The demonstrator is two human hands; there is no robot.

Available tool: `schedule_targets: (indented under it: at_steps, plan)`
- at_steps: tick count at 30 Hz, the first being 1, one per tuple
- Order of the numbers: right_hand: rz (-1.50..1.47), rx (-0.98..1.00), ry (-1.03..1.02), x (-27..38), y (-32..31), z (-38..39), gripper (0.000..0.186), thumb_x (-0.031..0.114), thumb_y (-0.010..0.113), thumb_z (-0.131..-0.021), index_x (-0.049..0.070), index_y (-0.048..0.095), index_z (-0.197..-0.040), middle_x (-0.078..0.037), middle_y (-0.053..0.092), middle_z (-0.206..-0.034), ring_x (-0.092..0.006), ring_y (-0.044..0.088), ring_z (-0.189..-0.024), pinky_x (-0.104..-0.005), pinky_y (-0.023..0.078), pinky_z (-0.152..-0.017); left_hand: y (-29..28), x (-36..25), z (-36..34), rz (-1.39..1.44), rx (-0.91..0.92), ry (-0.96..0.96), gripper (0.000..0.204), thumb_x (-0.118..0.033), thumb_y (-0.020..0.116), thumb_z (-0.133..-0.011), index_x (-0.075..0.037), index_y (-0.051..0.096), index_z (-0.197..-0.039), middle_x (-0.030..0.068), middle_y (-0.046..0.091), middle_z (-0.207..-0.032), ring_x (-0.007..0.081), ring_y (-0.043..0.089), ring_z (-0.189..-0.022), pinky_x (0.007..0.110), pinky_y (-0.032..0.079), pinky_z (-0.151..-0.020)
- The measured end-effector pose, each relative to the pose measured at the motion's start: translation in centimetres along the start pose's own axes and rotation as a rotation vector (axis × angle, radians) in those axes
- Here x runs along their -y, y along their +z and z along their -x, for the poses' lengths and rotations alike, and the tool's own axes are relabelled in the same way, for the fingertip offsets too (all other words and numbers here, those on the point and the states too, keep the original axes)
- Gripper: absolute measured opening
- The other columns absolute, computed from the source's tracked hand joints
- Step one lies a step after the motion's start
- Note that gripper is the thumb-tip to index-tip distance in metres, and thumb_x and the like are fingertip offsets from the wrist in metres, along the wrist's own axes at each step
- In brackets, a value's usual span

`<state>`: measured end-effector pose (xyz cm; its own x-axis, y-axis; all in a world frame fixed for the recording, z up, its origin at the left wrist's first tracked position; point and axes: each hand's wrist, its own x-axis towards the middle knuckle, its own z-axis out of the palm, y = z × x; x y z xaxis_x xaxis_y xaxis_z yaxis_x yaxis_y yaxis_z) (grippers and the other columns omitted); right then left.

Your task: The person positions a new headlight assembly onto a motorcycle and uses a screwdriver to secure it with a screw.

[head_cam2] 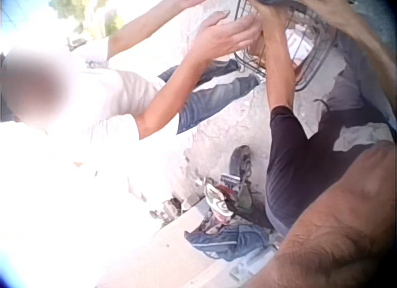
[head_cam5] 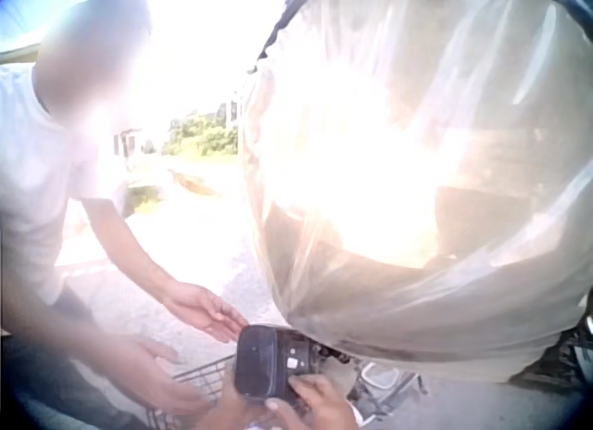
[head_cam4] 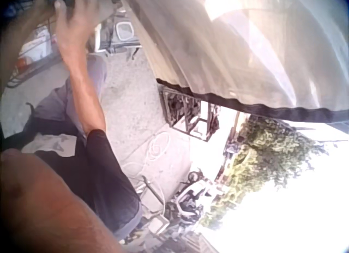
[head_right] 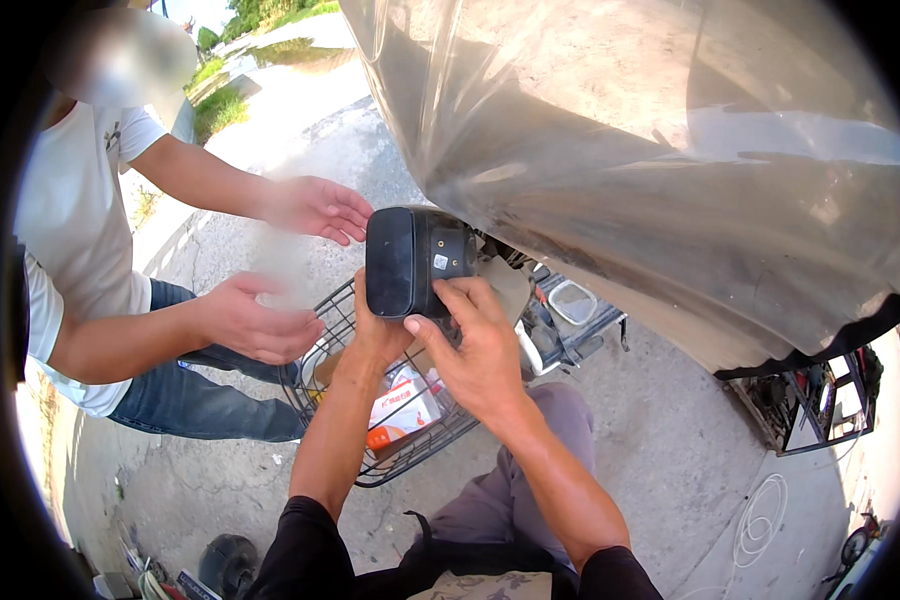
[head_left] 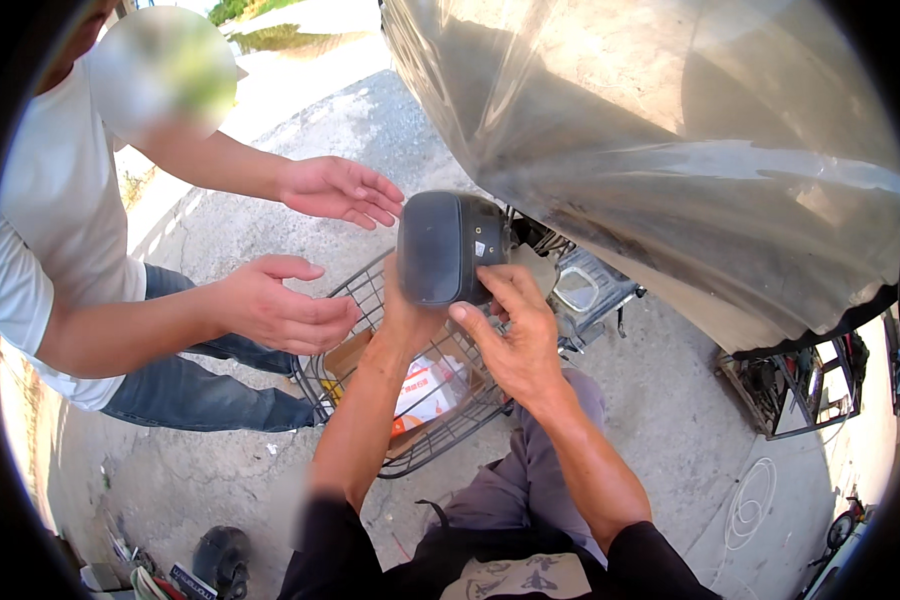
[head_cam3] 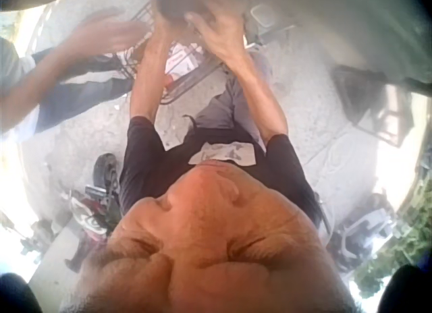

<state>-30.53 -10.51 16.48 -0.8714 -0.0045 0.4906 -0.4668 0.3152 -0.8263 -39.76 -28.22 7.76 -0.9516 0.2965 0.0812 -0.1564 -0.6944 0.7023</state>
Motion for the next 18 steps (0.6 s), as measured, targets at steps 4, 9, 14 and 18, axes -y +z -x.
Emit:
schedule_targets:
  at_steps: [4,9,14,18]
  plan:
    - [0.077,-0.015,-0.009,0.5,0.2,-0.6,0.049,0.022,0.089,-0.095,-0.007,0.074,-0.132,-0.012,0.072,-0.121,-0.0222,0.068,-0.089,-0.0348,0.057,-0.079,0.3,0.2,0.0,-0.213,0.015,0.161,0.059,-0.051,0.040,-0.111,-0.007,0.064,-0.142,0.0122,0.071,-0.133,0.0278,0.070,-0.120,0.049,0.059,-0.102]
    - [0.152,-0.021,-0.029,1.0,0.6,-0.8,0.044,0.026,0.085,-0.098,-0.003,0.075,-0.130,-0.013,0.071,-0.119,-0.0285,0.074,-0.090,-0.0385,0.059,-0.079,0.1,0.3,0.2,0.111,0.021,0.073,0.058,-0.054,0.045,-0.112,-0.008,0.065,-0.140,0.0119,0.072,-0.133,0.0282,0.071,-0.121,0.051,0.058,-0.106]
    - [0.157,-0.030,-0.018,0.6,0.8,-1.2,0.042,0.023,0.085,-0.097,-0.001,0.076,-0.130,-0.012,0.072,-0.119,-0.0286,0.075,-0.091,-0.0390,0.060,-0.077,0.2,0.6,-0.3,0.359,0.054,-0.012,0.057,-0.057,0.050,-0.113,-0.009,0.066,-0.139,0.0115,0.073,-0.133,0.0287,0.071,-0.122,0.052,0.057,-0.109]
    - [0.153,-0.041,-0.023,0.9,0.9,-1.6,0.041,0.021,0.086,-0.095,-0.001,0.077,-0.128,-0.011,0.073,-0.117,-0.0284,0.075,-0.092,-0.0391,0.060,-0.076,1.5,-0.2,-0.1,0.437,0.057,-0.077,0.058,-0.058,0.050,-0.113,-0.009,0.067,-0.138,0.0116,0.074,-0.132,0.0290,0.072,-0.121,0.053,0.058,-0.110]
